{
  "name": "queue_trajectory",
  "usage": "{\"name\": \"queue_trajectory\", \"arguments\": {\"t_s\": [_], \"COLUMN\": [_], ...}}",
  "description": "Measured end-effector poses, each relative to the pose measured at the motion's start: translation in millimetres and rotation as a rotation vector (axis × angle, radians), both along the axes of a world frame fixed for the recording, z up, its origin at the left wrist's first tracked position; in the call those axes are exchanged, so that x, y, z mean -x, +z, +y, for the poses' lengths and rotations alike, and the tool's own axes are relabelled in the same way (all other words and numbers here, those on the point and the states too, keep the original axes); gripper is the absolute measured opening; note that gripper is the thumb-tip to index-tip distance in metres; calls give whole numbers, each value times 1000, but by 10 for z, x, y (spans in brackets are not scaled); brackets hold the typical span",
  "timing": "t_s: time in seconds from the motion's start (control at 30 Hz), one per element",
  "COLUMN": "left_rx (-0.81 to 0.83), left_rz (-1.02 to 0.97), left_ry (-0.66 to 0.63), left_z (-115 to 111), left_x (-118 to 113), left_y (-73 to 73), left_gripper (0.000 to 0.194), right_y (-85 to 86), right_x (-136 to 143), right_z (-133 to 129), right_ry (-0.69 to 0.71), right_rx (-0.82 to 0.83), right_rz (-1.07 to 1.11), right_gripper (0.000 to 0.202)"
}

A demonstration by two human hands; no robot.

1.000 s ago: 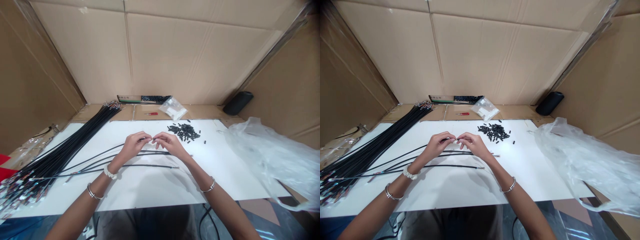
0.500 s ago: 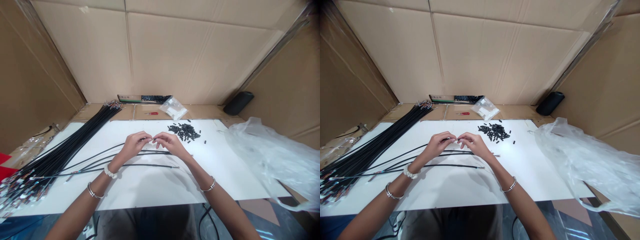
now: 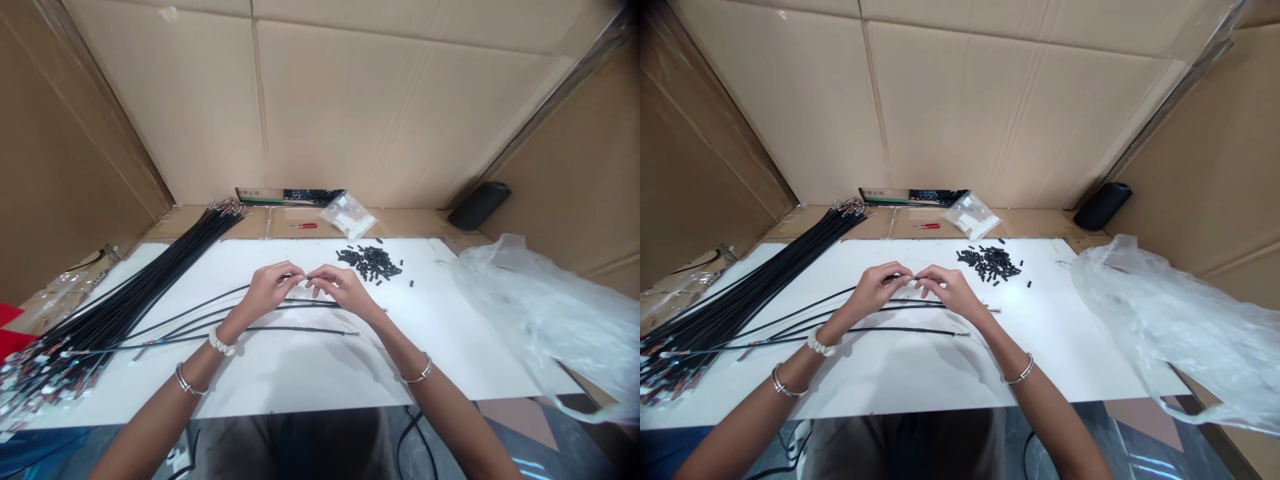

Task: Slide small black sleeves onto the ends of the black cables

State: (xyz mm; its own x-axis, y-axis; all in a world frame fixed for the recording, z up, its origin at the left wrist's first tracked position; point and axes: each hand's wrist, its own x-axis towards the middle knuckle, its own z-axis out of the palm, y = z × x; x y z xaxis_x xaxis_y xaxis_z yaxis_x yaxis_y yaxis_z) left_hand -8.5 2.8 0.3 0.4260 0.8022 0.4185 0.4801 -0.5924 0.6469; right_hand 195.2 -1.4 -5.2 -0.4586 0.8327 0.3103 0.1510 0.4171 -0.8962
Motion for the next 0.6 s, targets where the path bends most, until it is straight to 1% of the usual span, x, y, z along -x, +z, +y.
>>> {"name": "queue_trajectory", "arguments": {"t_s": [0.13,0.2,0.33,0.6], "left_rx": [12,18,24,-7], "left_rz": [-26,-39,-52,-24], "left_ry": [-19,-23,-30,-15], "left_z": [5,7,6,-18], "left_x": [5,8,11,9], "left_y": [-5,-5,0,39], "left_gripper": [20,21,24,26], "right_y": [-50,-78,-102,-106], "right_x": [-2,0,13,40], "right_z": [47,69,80,64], "right_ry": [81,105,119,111], "right_rx": [143,178,189,206], "right_rz": [126,184,238,259], "right_gripper": [19,19,21,23]}}
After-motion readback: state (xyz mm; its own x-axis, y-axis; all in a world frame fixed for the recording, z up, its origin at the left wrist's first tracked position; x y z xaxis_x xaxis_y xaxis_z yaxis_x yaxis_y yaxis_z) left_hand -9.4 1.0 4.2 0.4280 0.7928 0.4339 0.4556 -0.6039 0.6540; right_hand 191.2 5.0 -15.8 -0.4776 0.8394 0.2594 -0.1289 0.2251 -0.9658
